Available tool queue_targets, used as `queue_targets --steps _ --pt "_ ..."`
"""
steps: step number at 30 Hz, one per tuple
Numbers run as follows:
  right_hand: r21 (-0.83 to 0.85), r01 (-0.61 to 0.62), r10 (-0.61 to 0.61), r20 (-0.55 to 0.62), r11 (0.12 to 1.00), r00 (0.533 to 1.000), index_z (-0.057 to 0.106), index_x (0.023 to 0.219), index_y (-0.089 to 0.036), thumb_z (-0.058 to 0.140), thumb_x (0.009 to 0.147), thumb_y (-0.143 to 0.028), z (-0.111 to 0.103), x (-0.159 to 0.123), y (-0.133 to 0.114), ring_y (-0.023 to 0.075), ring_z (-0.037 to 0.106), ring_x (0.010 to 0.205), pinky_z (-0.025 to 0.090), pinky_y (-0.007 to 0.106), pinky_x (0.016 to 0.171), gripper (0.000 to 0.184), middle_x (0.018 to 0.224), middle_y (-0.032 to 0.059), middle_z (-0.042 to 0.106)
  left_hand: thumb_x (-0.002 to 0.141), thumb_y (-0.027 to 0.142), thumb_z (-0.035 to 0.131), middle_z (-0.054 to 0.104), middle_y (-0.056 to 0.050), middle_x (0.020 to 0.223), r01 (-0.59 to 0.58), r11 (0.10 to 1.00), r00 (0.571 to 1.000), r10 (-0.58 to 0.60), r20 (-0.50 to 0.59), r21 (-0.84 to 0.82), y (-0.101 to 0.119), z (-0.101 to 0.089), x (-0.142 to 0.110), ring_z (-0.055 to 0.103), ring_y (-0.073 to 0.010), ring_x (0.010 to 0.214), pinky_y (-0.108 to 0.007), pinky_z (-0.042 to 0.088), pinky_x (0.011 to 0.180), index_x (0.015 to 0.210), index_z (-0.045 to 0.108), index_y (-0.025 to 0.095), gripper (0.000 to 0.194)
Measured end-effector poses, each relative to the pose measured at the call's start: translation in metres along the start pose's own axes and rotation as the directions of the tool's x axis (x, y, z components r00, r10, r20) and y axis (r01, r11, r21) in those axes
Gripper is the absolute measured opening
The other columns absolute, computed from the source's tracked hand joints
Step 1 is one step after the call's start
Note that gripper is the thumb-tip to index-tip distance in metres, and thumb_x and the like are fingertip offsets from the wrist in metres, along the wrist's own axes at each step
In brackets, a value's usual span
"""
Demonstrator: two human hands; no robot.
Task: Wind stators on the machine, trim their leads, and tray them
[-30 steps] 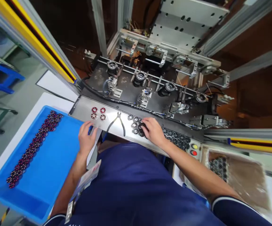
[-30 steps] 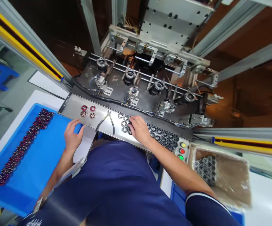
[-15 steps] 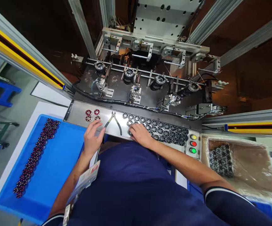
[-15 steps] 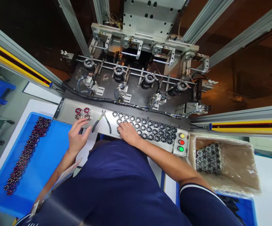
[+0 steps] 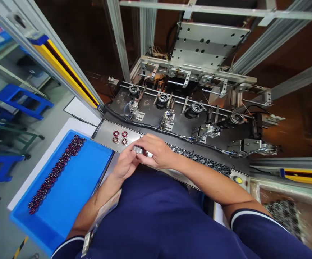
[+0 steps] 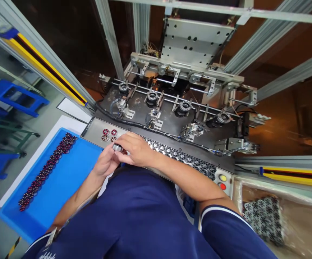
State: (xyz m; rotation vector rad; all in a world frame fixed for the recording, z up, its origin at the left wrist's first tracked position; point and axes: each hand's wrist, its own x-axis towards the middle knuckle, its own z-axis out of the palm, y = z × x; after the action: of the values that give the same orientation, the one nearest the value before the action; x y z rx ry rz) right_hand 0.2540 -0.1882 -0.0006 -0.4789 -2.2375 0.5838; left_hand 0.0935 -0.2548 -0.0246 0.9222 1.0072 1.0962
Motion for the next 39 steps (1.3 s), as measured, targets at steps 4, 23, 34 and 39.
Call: queue_targets --steps 4,23,34,39 --pt "0.043 0.013 -0.009 -0.093 0.999 0.996 0.059 0.118 -0.015 0.063 0.094 -0.03 -0.006 0.009 -0.009 0.0203 0.063 0.085 0.054 0.039 0.077 0.029 0.095 0.0092 0.07 0.081 0.056 0.075 0.069 -0.002 0.097 0.002 0.948 0.999 -0.014 -0.037 -0.318 0.018 0.007 -0.003 0.068 -0.0148 0.088 -0.027 0.054 0.08 0.127 0.057 0.025 0.059" --pt "0.11 -0.109 0.136 -0.286 0.988 0.949 0.069 0.112 -0.02 0.067 0.09 -0.026 -0.023 -0.006 -0.019 0.0215 0.067 0.091 0.058 0.041 0.079 0.023 0.098 0.0099 0.072 0.085 0.054 0.071 0.068 -0.001 0.083 -0.147 0.989 0.987 0.147 -0.072 0.007 0.028 0.022 0.003 0.069 -0.0186 0.076 -0.033 0.056 0.073 0.111 0.054 0.027 0.042" --pt "0.607 -0.511 0.177 0.524 0.609 0.833 0.078 0.094 -0.017 0.061 0.097 -0.035 -0.071 0.021 0.007 0.0229 0.057 0.134 0.045 0.042 0.112 0.025 0.145 0.0129 0.059 0.089 0.032 0.071 0.073 -0.006 0.102 -0.205 0.948 0.955 0.14 0.261 0.242 0.039 -0.005 0.003 0.069 -0.0188 0.094 -0.03 0.054 0.084 0.113 0.069 0.025 0.025" --pt "0.591 -0.49 0.045 0.608 0.641 0.793 0.076 0.097 -0.015 0.056 0.1 -0.024 -0.067 0.032 0.014 0.0203 0.051 0.14 0.04 0.039 0.117 0.022 0.15 0.0145 0.054 0.086 0.035 0.074 0.073 -0.007 0.104 -0.221 0.901 0.96 0.135 0.244 0.372 0.033 -0.023 0.002 0.068 -0.0205 0.092 -0.032 0.054 0.083 0.115 0.069 0.027 0.03"
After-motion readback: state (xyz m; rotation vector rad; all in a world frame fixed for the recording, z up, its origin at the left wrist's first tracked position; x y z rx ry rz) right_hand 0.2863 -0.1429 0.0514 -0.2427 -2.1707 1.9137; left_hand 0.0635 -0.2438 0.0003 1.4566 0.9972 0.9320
